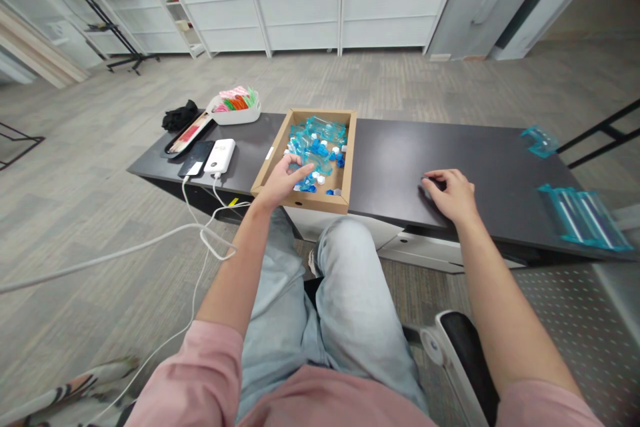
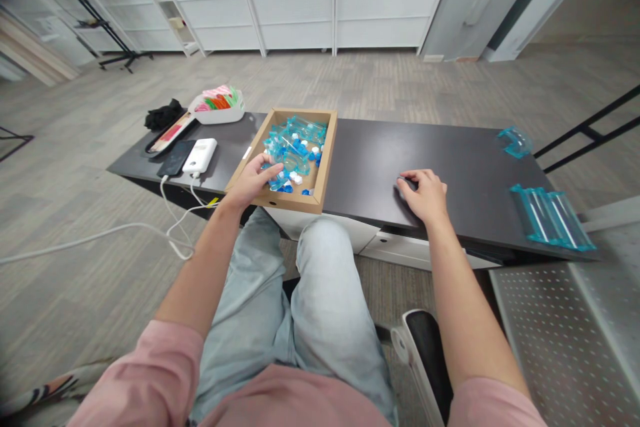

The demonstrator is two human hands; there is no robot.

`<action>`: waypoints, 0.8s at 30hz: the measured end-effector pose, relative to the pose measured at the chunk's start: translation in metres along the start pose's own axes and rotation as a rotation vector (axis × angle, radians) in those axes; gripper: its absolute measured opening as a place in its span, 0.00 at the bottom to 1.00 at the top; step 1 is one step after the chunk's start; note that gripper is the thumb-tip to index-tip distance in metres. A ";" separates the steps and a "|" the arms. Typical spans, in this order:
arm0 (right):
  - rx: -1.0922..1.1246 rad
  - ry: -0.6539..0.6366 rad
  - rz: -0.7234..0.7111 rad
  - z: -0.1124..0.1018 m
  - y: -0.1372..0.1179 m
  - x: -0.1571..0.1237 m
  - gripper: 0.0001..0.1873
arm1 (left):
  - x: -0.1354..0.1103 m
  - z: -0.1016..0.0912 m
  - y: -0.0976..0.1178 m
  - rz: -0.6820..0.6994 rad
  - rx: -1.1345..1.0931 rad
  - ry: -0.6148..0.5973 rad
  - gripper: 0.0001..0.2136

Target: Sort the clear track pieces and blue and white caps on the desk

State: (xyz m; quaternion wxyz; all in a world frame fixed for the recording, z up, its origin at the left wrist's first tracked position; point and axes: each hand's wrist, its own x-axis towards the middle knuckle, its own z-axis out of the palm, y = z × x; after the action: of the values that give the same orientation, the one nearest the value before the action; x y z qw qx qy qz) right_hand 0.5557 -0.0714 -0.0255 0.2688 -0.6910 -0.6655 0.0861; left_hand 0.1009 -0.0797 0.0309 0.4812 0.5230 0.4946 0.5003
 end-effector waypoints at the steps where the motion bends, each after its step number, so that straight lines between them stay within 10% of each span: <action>1: -0.001 0.000 -0.002 0.000 0.001 0.000 0.20 | -0.001 0.000 0.000 -0.006 0.007 -0.007 0.30; 11: 0.067 0.059 0.076 0.006 0.000 0.002 0.19 | -0.008 -0.003 0.013 -0.070 0.148 -0.127 0.45; 24: 0.145 0.062 0.038 -0.001 -0.002 -0.003 0.19 | -0.003 -0.008 0.001 0.024 0.170 -0.103 0.37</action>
State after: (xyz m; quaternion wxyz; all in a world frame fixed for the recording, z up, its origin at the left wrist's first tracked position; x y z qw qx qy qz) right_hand 0.5544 -0.0745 -0.0245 0.3370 -0.6847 -0.6355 0.1176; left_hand 0.0927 -0.0828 0.0318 0.4537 0.5930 0.5035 0.4347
